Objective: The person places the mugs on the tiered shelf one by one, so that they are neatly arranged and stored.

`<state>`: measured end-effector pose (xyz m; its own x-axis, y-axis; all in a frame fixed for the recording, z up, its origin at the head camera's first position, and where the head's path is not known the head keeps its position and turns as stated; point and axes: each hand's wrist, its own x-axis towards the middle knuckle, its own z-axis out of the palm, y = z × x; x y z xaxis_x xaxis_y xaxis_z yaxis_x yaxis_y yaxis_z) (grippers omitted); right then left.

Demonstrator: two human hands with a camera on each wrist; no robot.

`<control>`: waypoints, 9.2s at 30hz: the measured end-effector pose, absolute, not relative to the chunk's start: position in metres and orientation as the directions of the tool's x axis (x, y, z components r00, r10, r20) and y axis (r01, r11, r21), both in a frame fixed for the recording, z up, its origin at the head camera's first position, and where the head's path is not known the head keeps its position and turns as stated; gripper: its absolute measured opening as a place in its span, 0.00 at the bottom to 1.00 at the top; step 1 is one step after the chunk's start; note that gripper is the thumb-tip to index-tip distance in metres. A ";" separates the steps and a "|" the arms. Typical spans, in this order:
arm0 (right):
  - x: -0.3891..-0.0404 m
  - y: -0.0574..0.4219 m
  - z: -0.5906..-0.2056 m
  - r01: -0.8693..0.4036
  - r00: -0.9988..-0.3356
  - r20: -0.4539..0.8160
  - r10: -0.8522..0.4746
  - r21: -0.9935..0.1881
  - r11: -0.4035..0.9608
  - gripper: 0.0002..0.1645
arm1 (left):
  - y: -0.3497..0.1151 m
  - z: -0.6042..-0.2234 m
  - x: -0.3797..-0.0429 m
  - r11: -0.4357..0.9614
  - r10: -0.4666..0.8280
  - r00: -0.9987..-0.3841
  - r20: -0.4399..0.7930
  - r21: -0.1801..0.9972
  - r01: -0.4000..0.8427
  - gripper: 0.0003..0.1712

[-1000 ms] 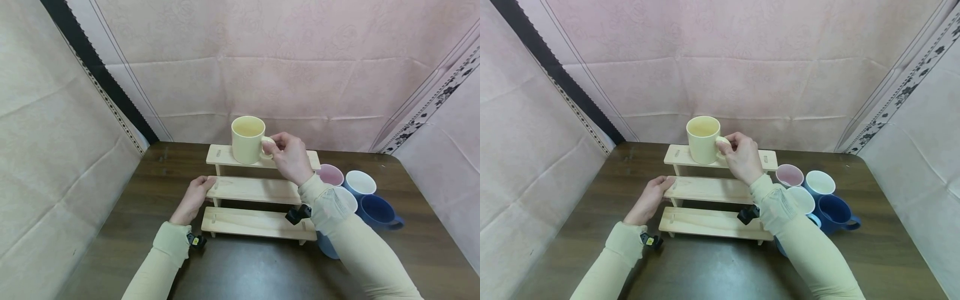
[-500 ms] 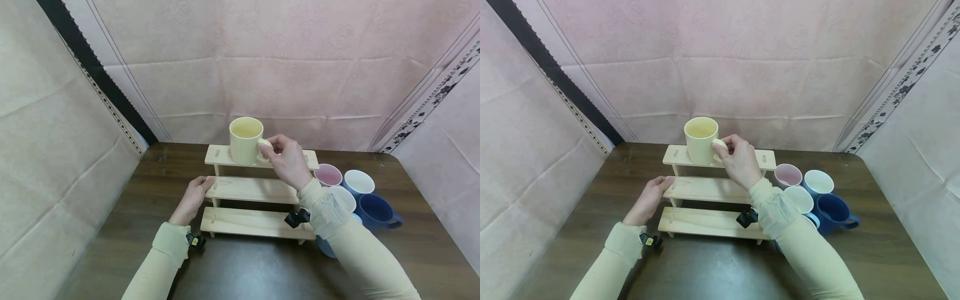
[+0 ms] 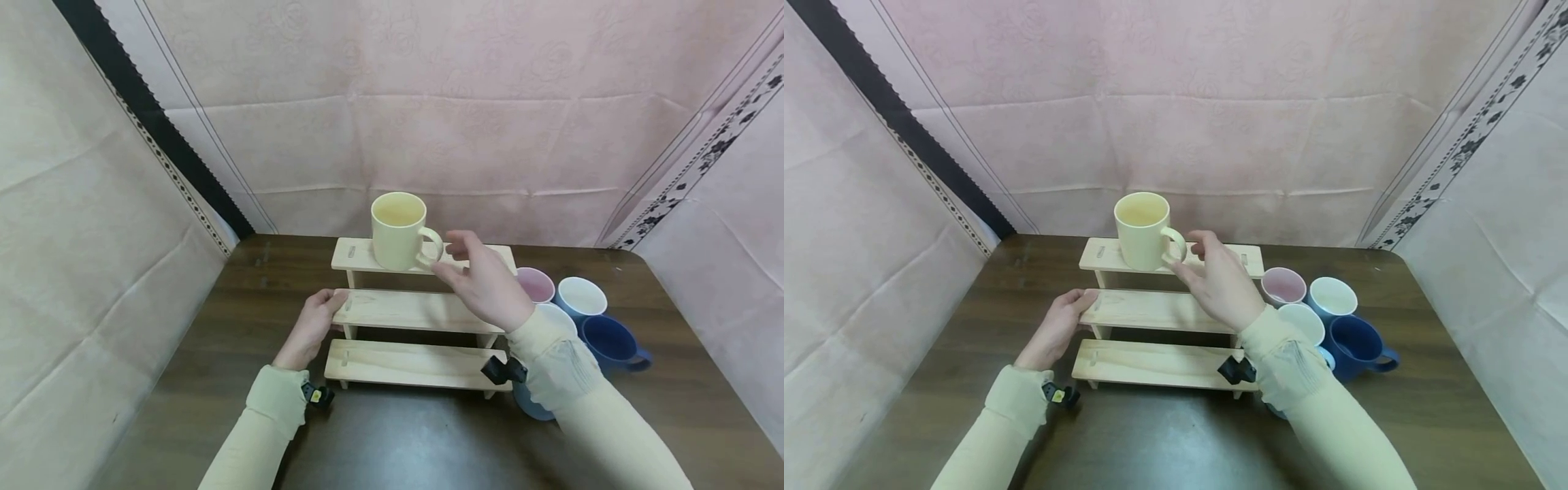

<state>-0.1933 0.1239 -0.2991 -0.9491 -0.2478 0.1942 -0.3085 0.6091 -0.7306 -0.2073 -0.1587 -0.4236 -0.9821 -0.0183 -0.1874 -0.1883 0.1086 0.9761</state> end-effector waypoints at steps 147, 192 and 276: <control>-0.040 0.270 -0.362 0.066 -0.857 0.373 0.355 -0.605 0.794 0.10 | -0.157 -0.425 -0.206 0.102 -0.018 -0.980 -0.198 0.975 -0.198 0.20; -0.165 0.215 -0.311 -0.221 -0.886 0.432 0.167 -0.712 0.667 0.21 | -0.158 -0.424 -0.205 0.102 -0.015 -0.984 -0.176 0.979 -0.177 0.21; -0.141 0.209 -0.330 -0.197 -0.910 0.395 0.128 -0.682 0.704 0.25 | -0.156 -0.422 -0.205 0.082 -0.023 -0.984 -0.176 0.981 -0.177 0.20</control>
<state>-0.1409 0.2092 -0.3303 -0.9097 0.1281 0.3950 -0.1971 0.7040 -0.6823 -0.2048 -0.1562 -0.4219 -0.9842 -0.0232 -0.1757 -0.1770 0.0818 0.9808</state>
